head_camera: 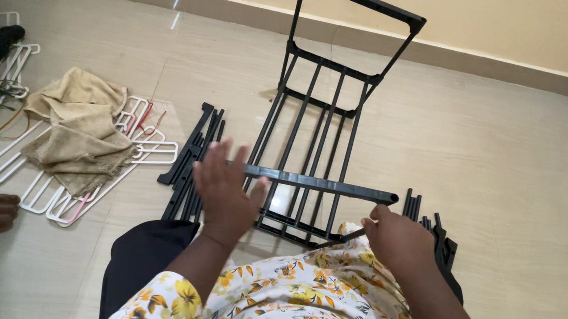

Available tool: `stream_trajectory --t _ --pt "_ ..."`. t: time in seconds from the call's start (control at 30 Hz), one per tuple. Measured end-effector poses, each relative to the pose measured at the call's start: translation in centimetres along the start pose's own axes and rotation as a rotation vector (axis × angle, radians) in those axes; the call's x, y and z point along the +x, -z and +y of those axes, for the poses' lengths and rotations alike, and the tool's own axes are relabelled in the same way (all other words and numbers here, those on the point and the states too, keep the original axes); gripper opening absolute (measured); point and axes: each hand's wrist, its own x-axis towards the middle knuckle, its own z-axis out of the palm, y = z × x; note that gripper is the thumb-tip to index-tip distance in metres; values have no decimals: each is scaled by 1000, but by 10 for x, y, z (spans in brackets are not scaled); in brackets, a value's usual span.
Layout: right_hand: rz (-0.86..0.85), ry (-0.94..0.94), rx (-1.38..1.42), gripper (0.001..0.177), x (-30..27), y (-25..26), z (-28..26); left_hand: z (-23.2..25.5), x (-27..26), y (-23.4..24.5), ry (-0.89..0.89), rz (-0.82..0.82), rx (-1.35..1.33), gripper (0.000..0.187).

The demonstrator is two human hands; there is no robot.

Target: The person assembles a black metal drying rack by hand, inserting vertical and horizontal bars into the frame and connecting side panels. The person works on the floor, handling multiple bars and frame pieces to build the rack structure.

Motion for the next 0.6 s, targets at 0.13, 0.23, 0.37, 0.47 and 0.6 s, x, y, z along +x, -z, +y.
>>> stream_trajectory --t 0.13,0.23,0.37,0.47,0.6 --pt "36 -15 95 36 10 -30 25 -45 -8 -7 463 -160 -572 76" --pt "136 -12 216 32 28 -53 42 -56 -15 -20 725 -360 -712 51" --pt "294 -50 232 31 38 -51 62 -41 -33 -33 727 -447 -674 36" --pt "116 -158 37 33 30 -25 63 -13 -58 -34 777 -448 -783 32" --pt "-45 4 -107 38 4 1 18 2 -83 -24 861 -469 -785 25"
